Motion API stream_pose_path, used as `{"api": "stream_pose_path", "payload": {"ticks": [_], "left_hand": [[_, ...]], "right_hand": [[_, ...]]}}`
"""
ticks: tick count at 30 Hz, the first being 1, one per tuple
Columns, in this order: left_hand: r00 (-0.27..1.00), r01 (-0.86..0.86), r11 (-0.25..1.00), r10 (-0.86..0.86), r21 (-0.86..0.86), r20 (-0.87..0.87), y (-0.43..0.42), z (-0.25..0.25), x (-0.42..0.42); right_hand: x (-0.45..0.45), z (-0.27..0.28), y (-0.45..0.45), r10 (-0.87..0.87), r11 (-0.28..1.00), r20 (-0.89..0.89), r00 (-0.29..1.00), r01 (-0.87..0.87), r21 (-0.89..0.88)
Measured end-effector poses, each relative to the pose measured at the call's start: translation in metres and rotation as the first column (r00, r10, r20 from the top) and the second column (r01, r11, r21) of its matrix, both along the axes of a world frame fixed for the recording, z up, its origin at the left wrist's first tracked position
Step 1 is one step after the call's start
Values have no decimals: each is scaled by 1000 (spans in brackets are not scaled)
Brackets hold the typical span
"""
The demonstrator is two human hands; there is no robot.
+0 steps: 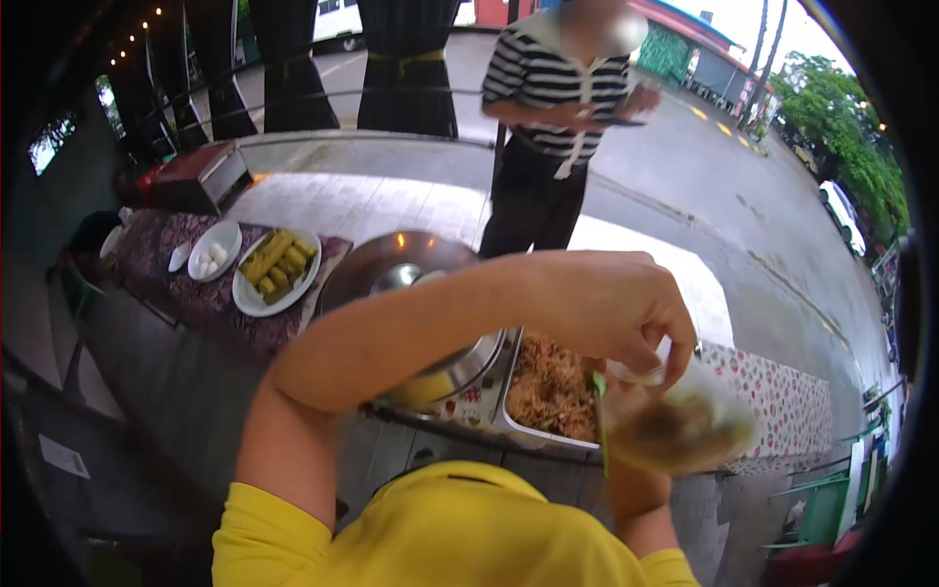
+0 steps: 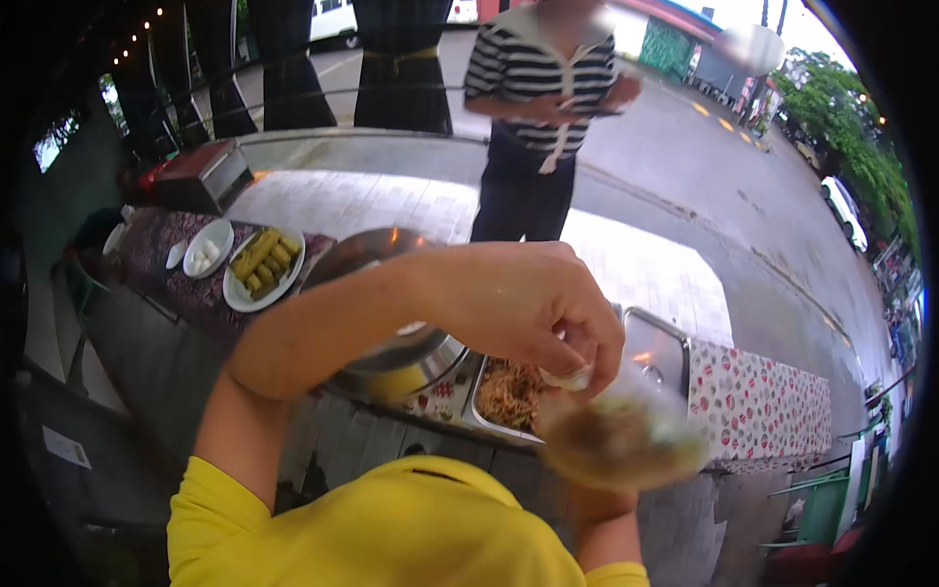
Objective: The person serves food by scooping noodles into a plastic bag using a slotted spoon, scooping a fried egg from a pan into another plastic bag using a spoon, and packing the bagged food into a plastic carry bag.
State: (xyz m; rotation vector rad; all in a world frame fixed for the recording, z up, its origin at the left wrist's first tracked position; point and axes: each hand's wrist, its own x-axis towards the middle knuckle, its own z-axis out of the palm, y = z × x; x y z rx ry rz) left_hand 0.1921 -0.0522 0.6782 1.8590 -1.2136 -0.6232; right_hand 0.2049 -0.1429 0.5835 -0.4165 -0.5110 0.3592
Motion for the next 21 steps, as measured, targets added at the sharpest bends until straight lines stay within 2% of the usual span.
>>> {"api": "stream_pose_path", "payload": {"ticks": [1, 2, 3, 4, 5, 6, 7, 9, 10, 11, 12, 13, 14, 16, 17, 19, 20, 21], "left_hand": [[986, 71, 997, -74, 29, 149, 4, -9, 1], [942, 134, 989, -149, 69, 301, 9, -15, 0], [858, 103, 994, -102, 26, 503, 21, -19, -5], [867, -13, 995, -40, 103, 497, 32, -23, -5], [866, -126, 975, 20, 180, 500, 43, -28, 0], [857, -235, 938, 76, 256, 509, 53, -32, 6], [907, -298, 934, 213, 196, 364, 66, -35, 14], [896, -443, 889, 442, 115, 33, 90, -45, 32], [819, -561, 828, 554, -5, -150, 101, -56, 37], [712, -676, 730, 614, -97, -340, 110, -69, 43], [585, -780, 607, 618, -155, -525, 119, -86, 51], [507, -818, 546, 532, -183, -679, 126, -109, 62], [482, -823, 540, 501, -175, -719, 130, -115, 62], [425, -834, 529, 437, -156, -793, 145, -126, 58], [440, -810, 568, 425, -145, -791, 156, -134, 60], [476, -778, 612, 428, -141, -768, 170, -147, 61], [496, -759, 637, 428, -138, -756, 174, -149, 60], [554, -740, 666, 523, -94, -648, 176, -149, 59]], "right_hand": [[2, 6, 3, 20, 867, -132, 991, -82, -491], [6, 11, 6, -12, 505, -246, 969, -206, -838], [11, 14, 6, -86, 13, -319, 944, -319, -948], [14, 13, 4, -180, -474, -338, 924, -383, -793], [18, 2, -22, -14, -52, -268, 963, -268, -962], [21, -8, -42, 96, 401, -125, 987, -153, -903], [23, -15, -46, 125, 775, 55, 991, -63, -629], [23, -28, -20, -128, 735, 171, 977, 210, -645], [23, -35, -1, -250, 689, 232, 940, 342, -639], [19, -44, 20, -403, 579, 332, 853, 518, -630], [17, -53, 33, -430, 374, 645, 632, 775, -509], [17, -60, 44, -364, 161, 873, 325, 945, -285], [16, -67, 51, -210, -22, 978, -13, 1000, 9], [10, -79, 63, -185, -14, 976, 112, 993, -116], [7, -84, 68, -173, -9, 969, 179, 983, -183], [9, -88, 68, -206, 107, 867, 453, 892, -440], [9, -86, 70, -215, 166, 789, 576, 817, -552], [8, -74, 76, -347, 346, 437, 830, 546, -763]]}}
